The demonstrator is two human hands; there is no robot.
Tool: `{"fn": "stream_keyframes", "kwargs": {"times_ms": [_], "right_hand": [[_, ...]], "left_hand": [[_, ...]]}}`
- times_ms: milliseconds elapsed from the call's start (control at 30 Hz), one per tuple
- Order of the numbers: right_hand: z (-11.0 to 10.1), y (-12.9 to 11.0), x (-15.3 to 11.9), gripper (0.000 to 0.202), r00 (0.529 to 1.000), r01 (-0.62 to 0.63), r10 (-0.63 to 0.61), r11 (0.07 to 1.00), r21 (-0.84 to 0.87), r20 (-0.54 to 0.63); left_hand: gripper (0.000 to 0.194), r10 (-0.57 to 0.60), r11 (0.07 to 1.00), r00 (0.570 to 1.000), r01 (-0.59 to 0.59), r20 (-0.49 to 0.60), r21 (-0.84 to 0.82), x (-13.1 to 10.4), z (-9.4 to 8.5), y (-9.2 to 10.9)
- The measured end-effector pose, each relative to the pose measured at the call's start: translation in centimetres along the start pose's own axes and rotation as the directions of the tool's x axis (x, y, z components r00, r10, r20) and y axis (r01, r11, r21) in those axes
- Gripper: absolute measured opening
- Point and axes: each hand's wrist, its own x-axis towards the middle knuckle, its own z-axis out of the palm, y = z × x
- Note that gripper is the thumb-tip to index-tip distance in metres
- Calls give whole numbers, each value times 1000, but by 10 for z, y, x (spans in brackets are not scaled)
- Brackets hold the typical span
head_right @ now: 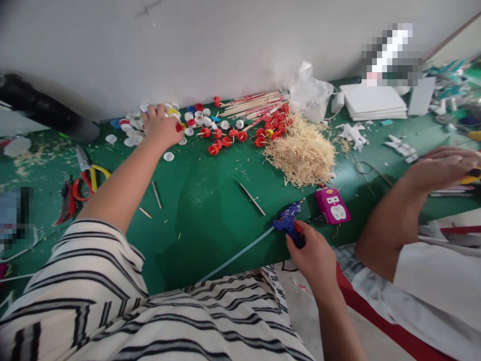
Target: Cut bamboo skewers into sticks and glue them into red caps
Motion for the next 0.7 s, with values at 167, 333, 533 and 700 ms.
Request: {"fn": "stream_keyframes", "kwargs": {"times_ms": [167,333,533,700], "right_hand": [[-7,-3,3,65,985,-24,48,989,144,-164],[-14,-9,17,64,944,-21,122,950,312,-307],[-24,-12,32,65,885,57,103,944,326,-454],[-22,-18,41,58,793,202,6,941,272,-609]], "left_hand": [[31,36,999,998,-36,-46,0,-2,-1,-2],[31,0,988,994,-18,-113,-156,-7,-4,-6],[37,29,987,990,-51,-141,-152,-39,-23,-3],[31,31,959,972,-95,-233,-268,-62,-20,-13]]}}
